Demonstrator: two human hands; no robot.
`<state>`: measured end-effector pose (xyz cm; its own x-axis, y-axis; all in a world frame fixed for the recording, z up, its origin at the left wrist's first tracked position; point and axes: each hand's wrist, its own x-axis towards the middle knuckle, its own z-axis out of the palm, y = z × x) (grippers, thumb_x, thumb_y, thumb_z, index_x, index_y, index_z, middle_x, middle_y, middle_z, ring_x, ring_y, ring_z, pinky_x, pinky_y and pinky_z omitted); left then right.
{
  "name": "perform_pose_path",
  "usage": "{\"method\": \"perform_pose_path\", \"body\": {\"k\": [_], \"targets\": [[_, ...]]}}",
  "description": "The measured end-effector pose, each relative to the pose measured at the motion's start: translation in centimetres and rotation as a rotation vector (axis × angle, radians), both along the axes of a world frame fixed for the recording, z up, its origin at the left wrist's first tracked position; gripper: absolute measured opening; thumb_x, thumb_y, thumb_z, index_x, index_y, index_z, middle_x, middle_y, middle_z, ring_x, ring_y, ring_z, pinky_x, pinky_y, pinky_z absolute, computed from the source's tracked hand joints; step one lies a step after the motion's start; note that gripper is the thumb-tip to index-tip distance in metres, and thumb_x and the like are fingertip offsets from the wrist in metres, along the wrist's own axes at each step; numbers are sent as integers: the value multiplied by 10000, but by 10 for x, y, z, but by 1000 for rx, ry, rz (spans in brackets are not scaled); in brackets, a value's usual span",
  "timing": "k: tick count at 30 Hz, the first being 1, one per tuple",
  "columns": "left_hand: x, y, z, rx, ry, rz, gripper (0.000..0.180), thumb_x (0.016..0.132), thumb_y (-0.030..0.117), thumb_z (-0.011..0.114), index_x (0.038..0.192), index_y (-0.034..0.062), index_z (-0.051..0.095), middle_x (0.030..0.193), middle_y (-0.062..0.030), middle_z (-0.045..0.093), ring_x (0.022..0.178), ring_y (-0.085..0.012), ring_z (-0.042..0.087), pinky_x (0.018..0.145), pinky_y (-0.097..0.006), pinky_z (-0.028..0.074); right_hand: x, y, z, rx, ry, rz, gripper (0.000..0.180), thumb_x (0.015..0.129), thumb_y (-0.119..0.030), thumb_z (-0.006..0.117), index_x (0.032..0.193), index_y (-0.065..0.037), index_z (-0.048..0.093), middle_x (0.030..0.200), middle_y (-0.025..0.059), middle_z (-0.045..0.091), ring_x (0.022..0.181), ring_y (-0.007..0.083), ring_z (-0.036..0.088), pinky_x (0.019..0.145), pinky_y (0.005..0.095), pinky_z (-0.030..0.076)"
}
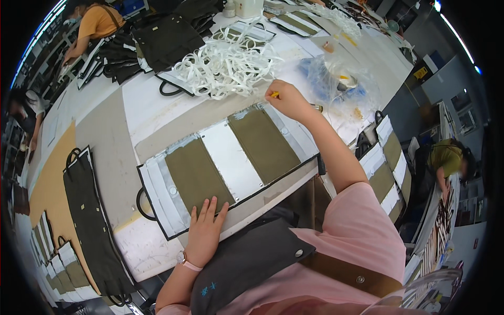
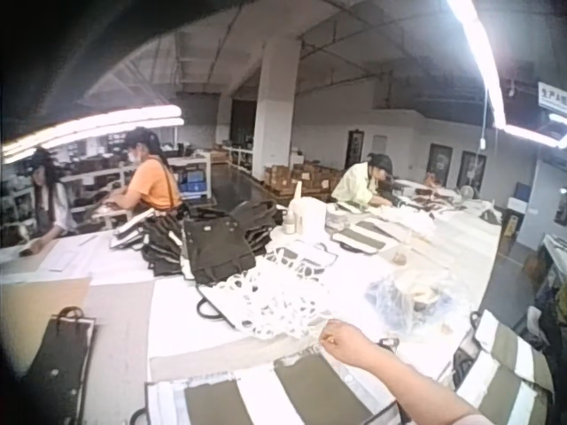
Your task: The person applies adhesive to the edges of a green and white bag using a brush, then presses white ribbons onto the adhesive to secure them. The person works on multiple bags, moving finished ones aside and picking up new ones from a pile.
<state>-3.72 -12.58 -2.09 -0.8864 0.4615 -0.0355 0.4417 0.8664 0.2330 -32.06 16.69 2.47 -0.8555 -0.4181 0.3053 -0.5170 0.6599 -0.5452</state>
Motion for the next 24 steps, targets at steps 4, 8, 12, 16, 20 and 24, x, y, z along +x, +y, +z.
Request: {"method": "perform_pose_path", "body": {"k": [4,8,12,16,20,24], "targets": [[-1,2,8,-31,-24,-16,594,853,-4,494,1431,103,411,1452,-212,414,1331,-359,431,1071,-541,342,-2,-13,-1,-4,-149,52,87,810,-90,629,834,-12,656,898,148,635,836,315,617,767,375,497],[-2,0,8,-42,1,-27,608,846,-9,502,1436,96,401,1450,-218,413,1314,-361,450,1057,-518,371,-16,-9,-6,57,-98,15,90,803,-89,641,835,-7,656,900,149,641,842,301,622,766,369,494],[-3,0,1,-25,0,21,609,844,-5,508,1435,94,401,1438,-230,422,1284,-355,482,1034,-502,401,2,-33,-2,4,-234,179,106,807,-106,633,848,-14,666,920,153,644,871,309,624,773,375,495],[-4,3,1,-25,45,16,599,844,4,513,1428,79,406,1414,-236,447,1256,-348,509,1017,-476,420,-26,1,-5,182,-59,-74,142,800,-129,662,862,-1,661,929,158,643,884,308,621,780,375,493],[-2,7,-6,-47,113,56,584,836,5,519,1409,54,422,1366,-234,492,1219,-344,541,1006,-451,434,-7,-41,-1,-63,-146,160,147,805,-133,669,866,0,653,927,155,642,874,308,619,771,383,489],[-3,8,-12,-15,163,66,561,830,6,521,1385,41,449,1330,-235,519,1189,-335,563,993,-440,445,-8,-70,-20,-57,-179,300,129,805,-129,667,856,-11,654,895,146,644,854,310,618,757,379,491]]}}
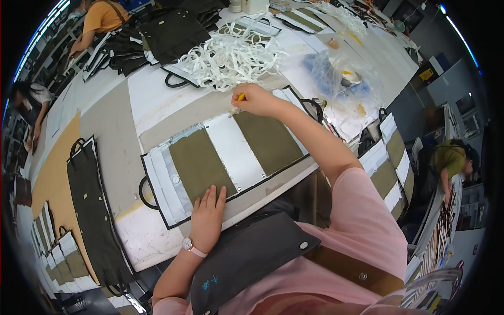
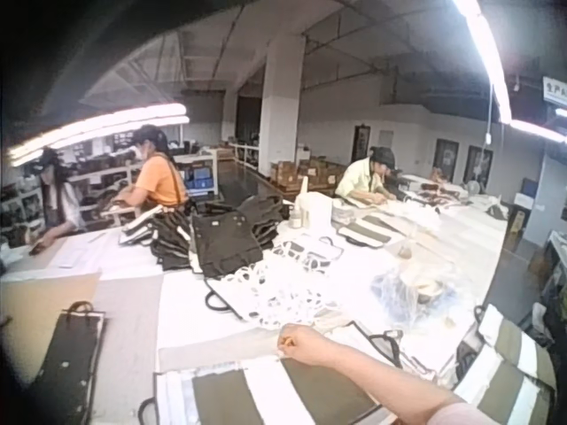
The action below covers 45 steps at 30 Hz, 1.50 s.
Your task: The person applies adhesive to the edges of a green and white bag using a brush, then presses white ribbons onto the adhesive to secure them. The person works on multiple bags, moving finished ones aside and picking up new ones from a pile.
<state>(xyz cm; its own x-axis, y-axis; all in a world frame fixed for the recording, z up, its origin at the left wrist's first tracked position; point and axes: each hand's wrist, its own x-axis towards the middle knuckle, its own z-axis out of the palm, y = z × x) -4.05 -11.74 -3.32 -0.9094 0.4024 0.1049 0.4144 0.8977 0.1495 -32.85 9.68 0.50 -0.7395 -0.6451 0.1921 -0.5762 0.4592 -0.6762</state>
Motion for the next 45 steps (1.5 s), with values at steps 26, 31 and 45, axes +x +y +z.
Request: {"method": "perform_pose_path", "body": {"k": [26,31,45], "targets": [[-6,-2,-3,58,32,25,436,817,2,537,1252,-2,567,1227,-191,612,1087,-313,625,909,-396,509,-4,112,28,40,211,-420,128,802,-129,668,834,-6,664,888,132,660,804,288,617,738,360,494],[0,-11,6,142,7,31,462,789,-52,524,1245,-3,575,1158,-189,647,1016,-332,638,867,-400,524,46,177,79,-449,119,-726,178,833,-179,703,843,-6,664,779,63,643,689,130,565,633,278,457],[74,-25,-21,140,4,18,422,825,56,540,1241,21,605,1215,-151,633,1137,-327,603,985,-465,464,-25,356,-21,-420,375,-1167,247,821,-214,711,925,10,717,1003,163,640,852,253,639,755,344,497]]}}
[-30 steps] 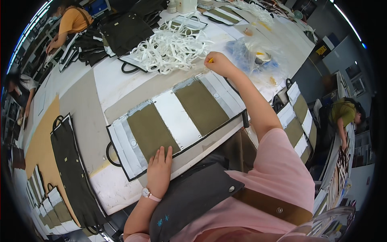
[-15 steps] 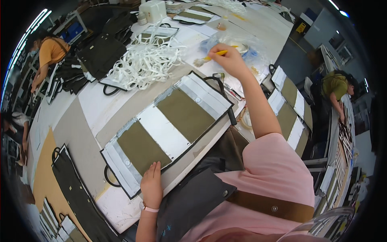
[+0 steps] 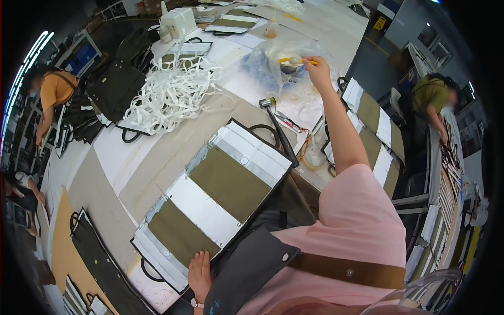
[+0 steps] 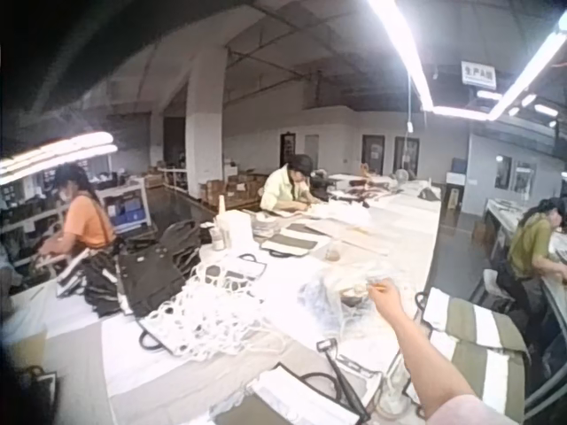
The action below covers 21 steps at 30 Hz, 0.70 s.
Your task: The person applies adhesive to the edges of a green and white bag using a brush, then presses white ribbons onto the adhesive to secure them. The person works on multiple bags, moving finished ones aside and picking up new ones from a pile.
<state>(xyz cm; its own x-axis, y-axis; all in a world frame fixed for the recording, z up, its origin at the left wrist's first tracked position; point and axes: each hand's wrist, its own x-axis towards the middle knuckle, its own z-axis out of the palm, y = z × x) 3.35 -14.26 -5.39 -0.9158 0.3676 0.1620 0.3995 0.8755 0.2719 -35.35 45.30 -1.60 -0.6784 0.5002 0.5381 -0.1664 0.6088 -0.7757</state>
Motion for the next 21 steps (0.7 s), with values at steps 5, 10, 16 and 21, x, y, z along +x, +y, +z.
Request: {"method": "perform_pose_path", "body": {"k": [5,10,16,21], "targets": [[7,-8,-19,-11,53,-39,431,856,86,519,1276,3,573,1296,-167,578,1203,-346,551,1030,-486,418,-15,-9,-4,-1,-40,-11,222,814,-196,711,910,4,712,973,178,655,882,263,641,790,350,499],[7,-11,-18,3,25,-67,451,877,101,494,1310,-23,525,1338,-189,536,1232,-368,521,1051,-506,391,3,-29,14,-17,-35,-3,201,809,-185,715,881,3,706,924,175,661,845,250,637,768,341,497],[6,-13,-22,14,26,-81,457,861,70,519,1309,-19,524,1332,-187,539,1238,-362,517,1062,-503,382,18,-21,-12,57,-28,-50,155,807,-159,704,902,-35,711,967,147,632,874,266,622,782,353,492],[7,-8,-13,37,14,-52,466,849,39,528,1311,-13,525,1334,-181,539,1237,-364,516,1059,-507,386,40,-17,-34,216,-107,-140,143,799,-96,683,932,-46,699,1015,158,601,942,305,610,817,374,492]]}}
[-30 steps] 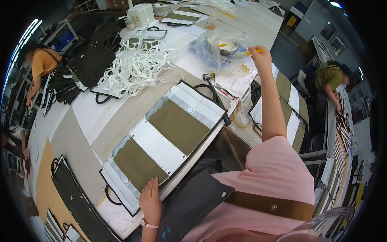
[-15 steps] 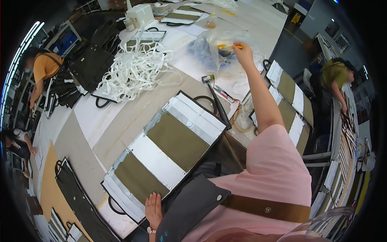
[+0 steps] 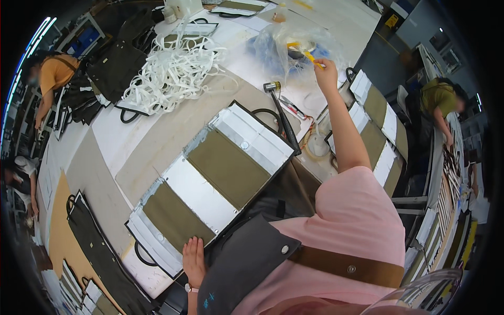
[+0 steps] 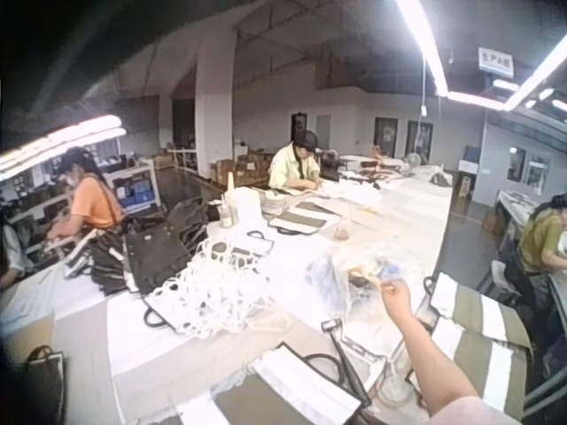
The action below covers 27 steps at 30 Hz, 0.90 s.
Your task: The person applies adhesive to the edges of a green and white bag using a brush, then presses white ribbons onto the adhesive to secure them. The person works on multiple bags, moving finished ones aside and picking up new ones from a pile.
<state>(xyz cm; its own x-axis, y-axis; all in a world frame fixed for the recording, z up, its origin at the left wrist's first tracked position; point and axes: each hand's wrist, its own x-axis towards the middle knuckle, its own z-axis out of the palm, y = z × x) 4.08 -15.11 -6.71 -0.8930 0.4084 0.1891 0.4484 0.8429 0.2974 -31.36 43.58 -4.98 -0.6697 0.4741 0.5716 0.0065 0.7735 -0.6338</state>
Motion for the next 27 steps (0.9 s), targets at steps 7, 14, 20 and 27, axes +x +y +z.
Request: {"method": "perform_pose_path", "body": {"k": [7,14,20,27], "targets": [[0,5,-2,13,12,9,501,817,-11,534,1318,-9,520,1349,-171,527,1242,-360,511,1060,-512,383,20,9,-5,155,116,12,145,792,-68,686,936,-46,687,976,160,605,907,343,603,807,411,487],[-2,5,4,36,-14,26,556,772,-54,537,1323,14,519,1344,-156,533,1261,-337,501,1073,-502,378,33,-96,15,363,-166,190,166,835,-219,671,866,-59,704,840,161,644,844,389,604,773,441,474],[-3,-3,26,10,-143,47,542,763,-17,619,1298,36,548,1320,-140,556,1246,-304,518,1068,-465,396,47,-127,30,32,-50,351,135,961,-125,537,968,-18,618,769,108,671,682,209,628,650,329,491],[-54,-5,65,626,-536,106,413,885,129,643,1277,18,577,1126,-74,612,909,-189,571,809,-313,474,149,-320,107,-736,-810,1312,90,1001,-123,494,993,-44,537,690,-17,490,618,47,430,570,197,361]]}}
